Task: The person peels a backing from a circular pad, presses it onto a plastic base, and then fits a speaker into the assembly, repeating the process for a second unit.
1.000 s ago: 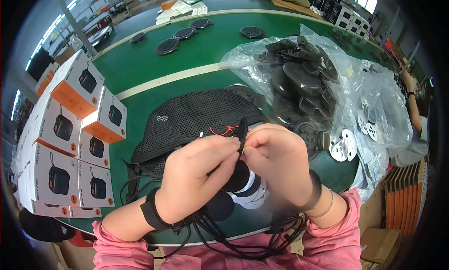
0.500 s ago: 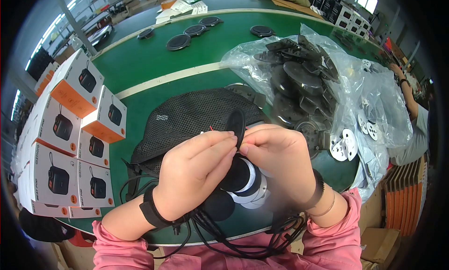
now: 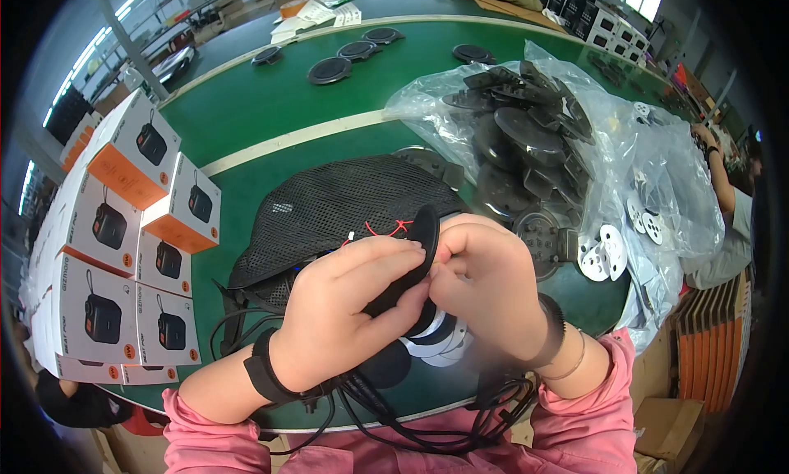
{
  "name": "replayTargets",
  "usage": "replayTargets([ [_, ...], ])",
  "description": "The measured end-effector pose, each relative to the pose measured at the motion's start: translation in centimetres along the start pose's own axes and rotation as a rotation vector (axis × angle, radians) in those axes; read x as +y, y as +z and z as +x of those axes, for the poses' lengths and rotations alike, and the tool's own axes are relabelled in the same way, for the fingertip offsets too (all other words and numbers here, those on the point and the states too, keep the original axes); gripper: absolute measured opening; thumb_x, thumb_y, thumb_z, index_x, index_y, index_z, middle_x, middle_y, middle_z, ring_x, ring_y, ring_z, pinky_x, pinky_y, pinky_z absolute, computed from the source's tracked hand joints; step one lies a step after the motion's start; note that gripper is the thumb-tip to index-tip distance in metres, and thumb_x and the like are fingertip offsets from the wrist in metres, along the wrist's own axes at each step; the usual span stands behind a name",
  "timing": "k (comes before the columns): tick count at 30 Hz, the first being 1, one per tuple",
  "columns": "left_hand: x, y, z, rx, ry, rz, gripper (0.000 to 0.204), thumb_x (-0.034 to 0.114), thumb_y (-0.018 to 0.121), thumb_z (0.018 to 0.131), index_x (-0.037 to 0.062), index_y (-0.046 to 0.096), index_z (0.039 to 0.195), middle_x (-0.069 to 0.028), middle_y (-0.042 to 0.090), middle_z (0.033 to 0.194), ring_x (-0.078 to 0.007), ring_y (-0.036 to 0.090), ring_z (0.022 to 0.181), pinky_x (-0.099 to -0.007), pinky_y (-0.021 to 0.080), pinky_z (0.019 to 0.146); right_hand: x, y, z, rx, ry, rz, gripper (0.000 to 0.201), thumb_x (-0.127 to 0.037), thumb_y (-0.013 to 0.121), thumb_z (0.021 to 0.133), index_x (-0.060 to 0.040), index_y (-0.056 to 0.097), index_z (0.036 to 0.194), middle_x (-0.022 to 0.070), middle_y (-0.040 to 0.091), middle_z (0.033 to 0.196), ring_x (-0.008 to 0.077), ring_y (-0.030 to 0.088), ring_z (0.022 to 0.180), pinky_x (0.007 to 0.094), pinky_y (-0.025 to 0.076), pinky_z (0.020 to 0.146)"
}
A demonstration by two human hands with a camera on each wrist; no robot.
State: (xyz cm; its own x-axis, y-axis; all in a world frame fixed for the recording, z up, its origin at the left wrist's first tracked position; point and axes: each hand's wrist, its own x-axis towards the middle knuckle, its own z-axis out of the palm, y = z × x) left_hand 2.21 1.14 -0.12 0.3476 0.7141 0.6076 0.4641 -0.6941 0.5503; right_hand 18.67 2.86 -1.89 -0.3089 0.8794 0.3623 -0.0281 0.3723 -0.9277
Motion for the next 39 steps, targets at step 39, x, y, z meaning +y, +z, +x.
replayTargets([
  [39, -0.6, -1.6, 0.6, -0.004, -0.793, -0.95, 0.012, 0.002, 0.045, 0.083, -0.0031, 0.052, 0.091, -0.0098, 0.061, 0.081, -0.0126, 0.06, 0.064, -0.0215, 0.052, 0.057, -1.6, -17.4, -7.4, 0.568, 0.276, -1.093, 0.01, -0.008, 0.057, 0.07, 0.0012, 0.058, 0.073, 0.0111, 0.056, 0.07, 0.0197, 0.052, 0.059, 0.0294, 0.042, 0.057],
])
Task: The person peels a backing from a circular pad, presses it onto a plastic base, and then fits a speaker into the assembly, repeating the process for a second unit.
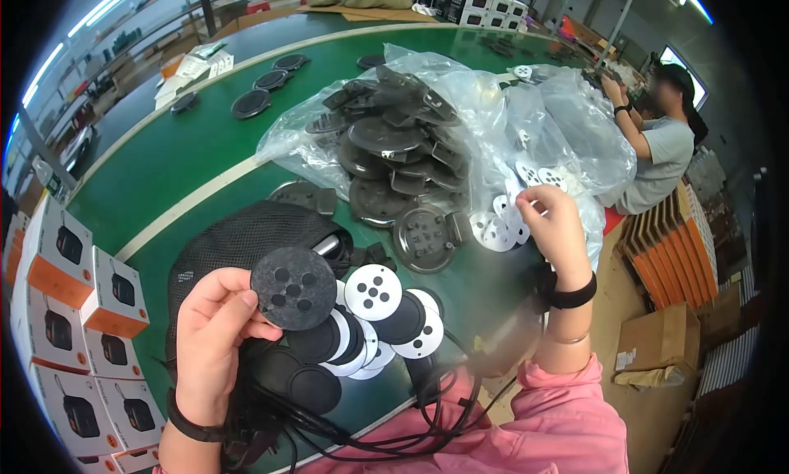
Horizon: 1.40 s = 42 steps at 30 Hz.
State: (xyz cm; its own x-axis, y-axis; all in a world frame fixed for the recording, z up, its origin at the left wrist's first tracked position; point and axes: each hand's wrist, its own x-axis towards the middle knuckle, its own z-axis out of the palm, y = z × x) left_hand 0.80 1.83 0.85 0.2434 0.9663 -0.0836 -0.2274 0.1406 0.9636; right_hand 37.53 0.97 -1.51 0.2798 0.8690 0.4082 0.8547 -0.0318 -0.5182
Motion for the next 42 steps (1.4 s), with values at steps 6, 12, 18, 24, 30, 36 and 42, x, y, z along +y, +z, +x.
replayTargets([
  [6, -0.2, 0.3, 0.0, -0.024, -0.064, -0.01, 0.013, 0.004, 0.047, 0.084, -0.0034, 0.052, 0.093, -0.0111, 0.061, 0.084, -0.0153, 0.061, 0.068, -0.022, 0.052, 0.059, -3.5, 0.2, -0.5, 0.031, -0.122, 0.021, 0.014, -0.007, 0.057, 0.074, 0.0018, 0.059, 0.084, 0.0117, 0.057, 0.077, 0.0228, 0.055, 0.064, 0.0304, 0.044, 0.06],
  [12, 0.3, 1.8, -0.7, -0.088, -0.225, -0.171, 0.015, 0.003, 0.049, 0.083, -0.0026, 0.049, 0.097, -0.0127, 0.06, 0.087, -0.0192, 0.063, 0.074, -0.0259, 0.055, 0.063, -14.2, 2.2, -4.1, -0.244, -0.773, 0.252, 0.037, -0.013, 0.065, 0.066, -0.0029, 0.054, 0.1, 0.0108, 0.053, 0.096, 0.0271, 0.054, 0.083, 0.0328, 0.045, 0.067],
  [18, 3.9, 2.4, 0.8, -0.077, -0.134, -0.024, 0.022, 0.015, 0.051, 0.085, 0.0002, 0.051, 0.1, -0.0095, 0.059, 0.088, -0.0208, 0.062, 0.08, -0.0266, 0.052, 0.063, -15.1, 4.4, -0.2, 0.022, -0.962, 0.417, 0.027, -0.004, 0.061, 0.068, -0.0016, 0.057, 0.095, 0.0088, 0.056, 0.081, 0.0234, 0.055, 0.07, 0.0311, 0.045, 0.062],
  [24, 3.1, 1.9, 9.4, -0.19, 0.355, 1.214, 0.025, 0.022, 0.055, 0.078, -0.0003, 0.061, 0.087, -0.0115, 0.062, 0.083, -0.0208, 0.058, 0.078, -0.0286, 0.045, 0.07, -14.0, 7.7, 1.8, 0.128, -0.055, 1.481, 0.023, -0.019, 0.048, 0.089, -0.0021, 0.052, 0.103, 0.0021, 0.057, 0.084, 0.0067, 0.05, 0.066, 0.0197, 0.04, 0.058],
  [30, -1.3, 4.2, 16.9, -0.399, -0.027, 1.75, 0.056, 0.051, 0.051, 0.07, 0.0024, 0.063, 0.095, -0.0184, 0.06, 0.098, -0.0308, 0.057, 0.093, -0.0381, 0.044, 0.081, -13.2, 8.9, -0.2, 0.019, 0.015, 1.535, 0.019, -0.013, 0.045, 0.088, -0.0004, 0.05, 0.101, 0.0031, 0.055, 0.092, 0.0074, 0.05, 0.08, 0.0202, 0.04, 0.069],
  [36, -4.3, 2.0, 18.8, -0.54, 0.06, 1.718, 0.068, 0.054, 0.05, 0.071, 0.0013, 0.051, 0.113, -0.0206, 0.055, 0.108, -0.0323, 0.052, 0.102, -0.0384, 0.041, 0.087, -13.8, 9.8, -1.6, -0.101, -0.042, 1.558, 0.016, -0.012, 0.044, 0.088, -0.0007, 0.05, 0.098, 0.0005, 0.053, 0.087, 0.0055, 0.046, 0.074, 0.018, 0.037, 0.063],
  [42, -1.9, 4.4, 15.9, -0.469, 0.068, 1.74, 0.069, 0.053, 0.051, 0.072, -0.0009, 0.048, 0.115, -0.0214, 0.055, 0.107, -0.033, 0.052, 0.102, -0.0382, 0.041, 0.086, -13.5, 9.5, -1.3, 0.026, -0.098, 1.478, 0.016, -0.013, 0.045, 0.087, -0.0008, 0.051, 0.096, 0.0012, 0.052, 0.084, 0.0057, 0.046, 0.068, 0.0186, 0.038, 0.058],
])
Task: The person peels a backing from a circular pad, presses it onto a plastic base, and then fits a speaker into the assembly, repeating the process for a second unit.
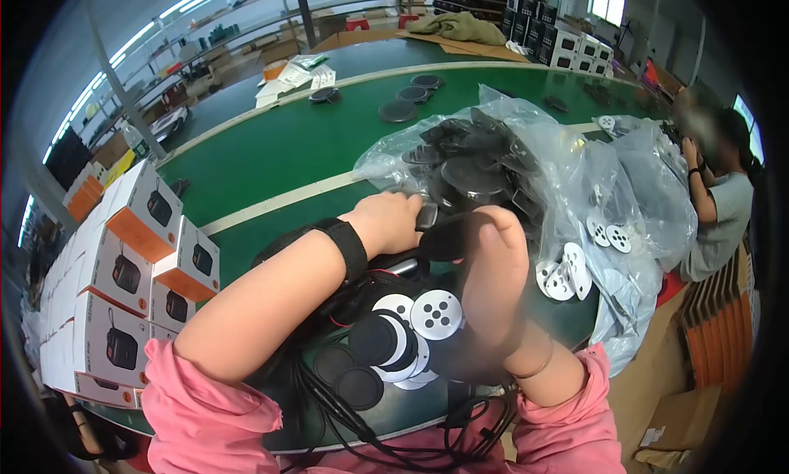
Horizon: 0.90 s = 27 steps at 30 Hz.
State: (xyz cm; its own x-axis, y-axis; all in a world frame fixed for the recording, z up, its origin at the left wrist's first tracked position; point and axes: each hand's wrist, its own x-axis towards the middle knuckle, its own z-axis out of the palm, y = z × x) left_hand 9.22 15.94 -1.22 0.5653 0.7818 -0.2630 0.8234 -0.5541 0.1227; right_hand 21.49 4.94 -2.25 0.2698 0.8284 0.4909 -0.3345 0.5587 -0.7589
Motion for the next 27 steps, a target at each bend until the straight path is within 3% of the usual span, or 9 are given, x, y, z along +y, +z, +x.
replayTargets([
  [1, 0.0, -0.3, -0.1, -0.075, -0.042, -0.061, 0.069, 0.053, 0.051, 0.072, -0.0012, 0.048, 0.114, -0.0223, 0.055, 0.107, -0.0332, 0.053, 0.101, -0.0382, 0.041, 0.086, 0.3, -0.3, 0.2, 0.014, 0.014, 0.054, 0.017, -0.013, 0.045, 0.087, -0.0011, 0.051, 0.097, 0.0013, 0.052, 0.085, 0.0057, 0.046, 0.068, 0.0191, 0.038, 0.058],
  [7, -2.7, 0.7, 0.9, -0.036, -0.042, -0.122, 0.066, 0.053, 0.054, 0.07, -0.0029, 0.055, 0.105, -0.0227, 0.057, 0.102, -0.0343, 0.055, 0.095, -0.0357, 0.042, 0.082, -0.1, -0.5, 0.6, 0.054, 0.053, 0.104, 0.018, -0.014, 0.045, 0.087, -0.0011, 0.051, 0.098, 0.0006, 0.054, 0.086, 0.0054, 0.045, 0.07, 0.0192, 0.038, 0.059],
  [12, -2.6, 0.2, 0.4, -0.022, -0.107, -0.187, 0.048, 0.045, 0.057, 0.069, 0.0067, 0.061, 0.098, -0.0167, 0.062, 0.087, -0.0319, 0.058, 0.085, -0.0357, 0.044, 0.078, -0.1, -0.6, 0.5, 0.007, 0.051, 0.105, 0.019, -0.016, 0.045, 0.087, -0.0012, 0.051, 0.097, -0.0007, 0.054, 0.085, 0.0046, 0.044, 0.07, 0.0185, 0.037, 0.06],
  [16, -2.7, -0.5, -0.2, 0.033, -0.165, -0.144, 0.04, 0.036, 0.056, 0.072, 0.0106, 0.06, 0.103, -0.015, 0.061, 0.094, -0.0318, 0.056, 0.09, -0.0367, 0.043, 0.08, -0.4, -0.5, 0.7, 0.035, 0.021, 0.115, 0.019, -0.015, 0.045, 0.087, -0.0009, 0.051, 0.097, -0.0006, 0.054, 0.085, 0.0046, 0.044, 0.069, 0.0183, 0.037, 0.06],
  [18, -4.8, 1.3, 0.8, 0.234, 0.229, -0.01, 0.042, 0.027, 0.056, 0.073, 0.0132, 0.054, 0.112, -0.0148, 0.057, 0.103, -0.0322, 0.053, 0.097, -0.0379, 0.041, 0.084, -0.5, -0.6, 0.8, 0.036, 0.032, 0.125, 0.019, -0.015, 0.045, 0.087, -0.0008, 0.051, 0.098, -0.0005, 0.054, 0.085, 0.0045, 0.044, 0.069, 0.0182, 0.037, 0.059],
  [19, -5.3, 1.8, 1.3, 0.232, 0.231, -0.012, 0.042, 0.027, 0.056, 0.073, 0.0132, 0.054, 0.112, -0.0148, 0.057, 0.103, -0.0322, 0.053, 0.097, -0.0379, 0.041, 0.084, -0.6, -0.6, 0.8, 0.031, 0.042, 0.135, 0.019, -0.014, 0.045, 0.087, -0.0008, 0.051, 0.098, -0.0004, 0.054, 0.085, 0.0044, 0.044, 0.069, 0.0181, 0.037, 0.059],
  [21, -5.7, 2.0, 1.7, 0.043, 0.17, -0.268, 0.047, 0.025, 0.055, 0.073, 0.0179, 0.048, 0.12, -0.0135, 0.052, 0.11, -0.0313, 0.047, 0.105, -0.0407, 0.037, 0.089, -0.5, -0.6, 0.8, 0.036, 0.034, 0.132, 0.019, -0.015, 0.045, 0.087, -0.0008, 0.051, 0.098, -0.0003, 0.054, 0.085, 0.0043, 0.045, 0.07, 0.018, 0.037, 0.059],
  [22, -5.7, 1.7, 1.5, 0.048, 0.195, -0.315, 0.048, 0.025, 0.055, 0.074, 0.0235, 0.047, 0.121, -0.0135, 0.05, 0.111, -0.0326, 0.043, 0.109, -0.042, 0.035, 0.09, -0.4, -0.6, 0.8, 0.041, 0.025, 0.133, 0.019, -0.015, 0.045, 0.087, -0.0009, 0.051, 0.098, -0.0001, 0.055, 0.085, 0.0043, 0.045, 0.07, 0.0179, 0.037, 0.06],
  [27, -5.1, 1.2, 1.8, -0.027, 0.196, -0.137, 0.04, 0.026, 0.054, 0.074, 0.0279, 0.051, 0.114, -0.0144, 0.046, 0.111, -0.0353, 0.04, 0.109, -0.0416, 0.035, 0.089, -0.9, -0.6, 0.8, 0.025, 0.044, 0.13, 0.02, -0.016, 0.045, 0.087, -0.0013, 0.052, 0.098, 0.0011, 0.056, 0.084, 0.0056, 0.049, 0.069, 0.0189, 0.039, 0.058],
])
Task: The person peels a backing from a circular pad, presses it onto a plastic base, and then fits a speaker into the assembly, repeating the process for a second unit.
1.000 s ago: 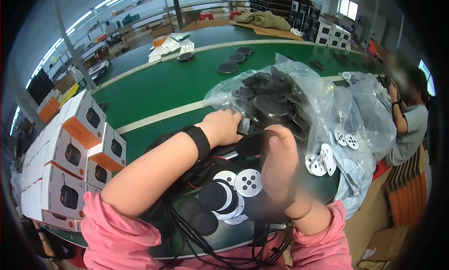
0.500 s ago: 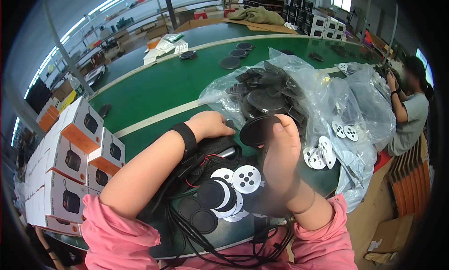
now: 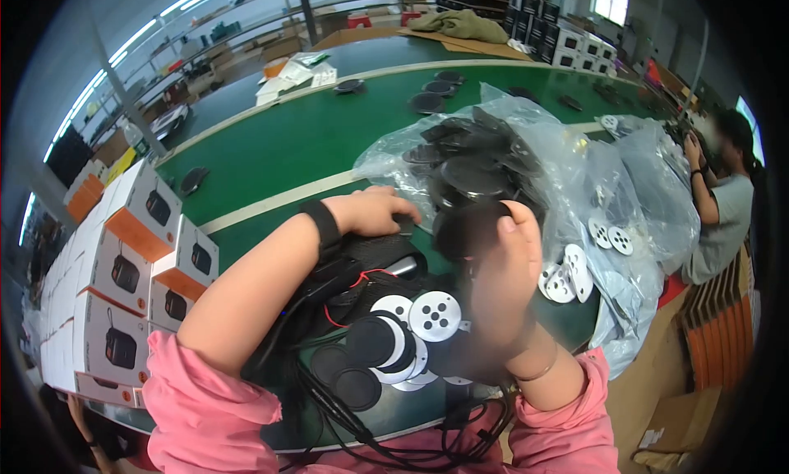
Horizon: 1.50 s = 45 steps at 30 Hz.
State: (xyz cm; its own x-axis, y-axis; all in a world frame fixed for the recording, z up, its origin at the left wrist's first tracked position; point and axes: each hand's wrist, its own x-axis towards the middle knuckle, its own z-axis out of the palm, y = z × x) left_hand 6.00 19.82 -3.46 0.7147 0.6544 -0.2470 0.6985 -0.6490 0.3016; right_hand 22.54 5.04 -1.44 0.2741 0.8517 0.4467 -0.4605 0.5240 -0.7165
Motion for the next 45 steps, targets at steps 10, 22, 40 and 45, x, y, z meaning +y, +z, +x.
replayTargets([
  [10, 3.2, -0.5, -2.9, 0.653, -0.042, -0.142, 0.017, 0.018, 0.064, 0.057, 0.0072, 0.058, 0.069, -0.0168, 0.055, 0.075, -0.0317, 0.054, 0.078, -0.0383, 0.045, 0.071, 0.2, 0.5, -0.1, 0.05, -0.022, -0.071, 0.022, -0.016, 0.042, 0.087, 0.0003, 0.049, 0.1, 0.0048, 0.058, 0.081, 0.0091, 0.053, 0.064, 0.0189, 0.039, 0.053],
  [22, 9.2, -0.3, -14.6, 0.88, 0.298, -1.415, 0.06, -0.014, 0.037, 0.076, 0.0043, 0.02, 0.131, -0.0131, 0.041, 0.122, -0.0155, 0.043, 0.109, -0.0252, 0.038, 0.087, -2.8, 3.2, -0.5, -0.197, 0.259, 0.04, 0.027, -0.016, 0.042, 0.088, 0.0024, 0.046, 0.108, 0.0099, 0.058, 0.088, 0.0131, 0.055, 0.068, 0.0233, 0.042, 0.057],
  [40, 9.5, 2.0, -18.4, 0.627, 0.106, -1.42, 0.058, -0.01, 0.036, 0.069, -0.0031, 0.032, 0.127, -0.0112, 0.042, 0.123, -0.0171, 0.04, 0.114, -0.0276, 0.031, 0.095, -1.0, 3.4, -1.7, -0.487, 0.429, -0.253, 0.024, -0.003, 0.049, 0.085, 0.0028, 0.053, 0.108, 0.0049, 0.051, 0.099, 0.0094, 0.05, 0.085, 0.0182, 0.039, 0.073],
  [45, 9.7, 2.2, -18.3, 0.621, -0.058, -1.579, 0.037, 0.0, 0.044, 0.078, -0.0049, 0.047, 0.115, -0.0107, 0.052, 0.112, -0.017, 0.048, 0.104, -0.0275, 0.035, 0.091, -0.8, 4.2, -2.9, -0.446, 0.548, 0.067, 0.03, 0.011, 0.05, 0.08, 0.0058, 0.049, 0.11, 0.0071, 0.055, 0.101, 0.0122, 0.053, 0.096, 0.0228, 0.042, 0.08],
])
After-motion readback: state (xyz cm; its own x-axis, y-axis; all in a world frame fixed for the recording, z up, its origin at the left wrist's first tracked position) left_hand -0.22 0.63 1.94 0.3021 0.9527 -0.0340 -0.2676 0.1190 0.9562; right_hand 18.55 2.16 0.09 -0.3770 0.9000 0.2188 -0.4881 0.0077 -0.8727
